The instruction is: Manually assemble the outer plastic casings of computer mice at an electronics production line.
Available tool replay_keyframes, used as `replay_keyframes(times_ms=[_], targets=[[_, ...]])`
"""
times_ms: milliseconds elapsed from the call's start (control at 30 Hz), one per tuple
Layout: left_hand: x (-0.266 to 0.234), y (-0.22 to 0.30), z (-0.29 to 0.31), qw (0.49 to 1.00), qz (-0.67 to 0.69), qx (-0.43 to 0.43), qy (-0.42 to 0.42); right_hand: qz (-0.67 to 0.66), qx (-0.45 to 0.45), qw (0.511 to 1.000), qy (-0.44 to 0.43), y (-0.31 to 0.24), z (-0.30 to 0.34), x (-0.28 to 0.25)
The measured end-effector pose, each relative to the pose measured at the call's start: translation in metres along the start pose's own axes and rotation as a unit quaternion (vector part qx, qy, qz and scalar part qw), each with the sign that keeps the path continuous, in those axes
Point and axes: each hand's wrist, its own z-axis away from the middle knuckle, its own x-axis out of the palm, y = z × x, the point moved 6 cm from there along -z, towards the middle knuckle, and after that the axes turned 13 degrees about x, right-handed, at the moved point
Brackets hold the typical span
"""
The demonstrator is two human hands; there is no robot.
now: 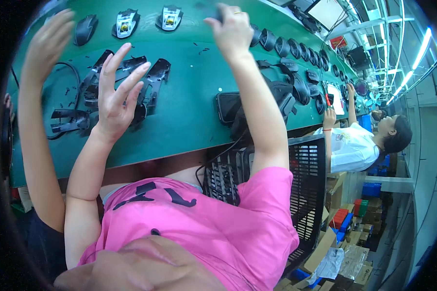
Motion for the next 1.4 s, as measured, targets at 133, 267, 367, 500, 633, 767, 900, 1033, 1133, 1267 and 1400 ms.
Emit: replay_keyframes(times_ms=[133, 267, 367, 500, 633, 767, 900, 1033, 1133, 1267, 1400], targets=[[0.006, 0.0, -0.003, 1.0, 0.018, -0.004, -0.025, 0.036, 0.201, 0.976, -0.077, 0.099, -0.042, 0.051], [0.004, -0.004, 0.003, 0.998, 0.028, -0.033, -0.042, 0.05, 0.263, 0.942, -0.201, 0.142, -0.055, 0.118], [0.016, -0.004, 0.006, 0.995, 0.064, -0.052, -0.058, 0.035, 0.293, 0.917, -0.27, 0.148, -0.03, 0.145], [0.015, -0.003, 0.005, 0.993, 0.07, -0.066, -0.075, 0.044, 0.23, 0.955, -0.184, 0.125, -0.011, 0.161], [0.02, 0.001, 0.005, 0.992, 0.082, -0.045, -0.08, -0.001, 0.269, 0.94, -0.208, 0.135, -0.012, 0.151], [0.015, 0.001, 0.0, 0.995, 0.088, -0.022, -0.048, -0.044, 0.243, 0.949, -0.196, 0.134, -0.011, 0.135], [0.003, -0.008, 0.011, 0.991, 0.127, -0.043, 0.01, -0.213, 0.058, 0.961, -0.166, 0.036, 0.004, 0.076], [0.012, -0.012, 0.016, 0.919, 0.342, -0.174, 0.096, -0.332, -0.066, 0.918, -0.205, -0.06, 0.059, -0.022], [0.016, -0.01, 0.017, 0.813, 0.488, -0.272, 0.165, -0.385, -0.13, 0.875, -0.264, -0.111, 0.1, -0.058], [0.019, -0.018, 0.022, 0.696, 0.581, -0.374, 0.194, -0.352, -0.047, 0.893, -0.278, -0.124, 0.113, -0.062], [0.034, -0.019, 0.032, 0.554, 0.68, -0.446, 0.178, -0.233, -0.199, 0.948, -0.085, -0.138, 0.117, -0.089]])
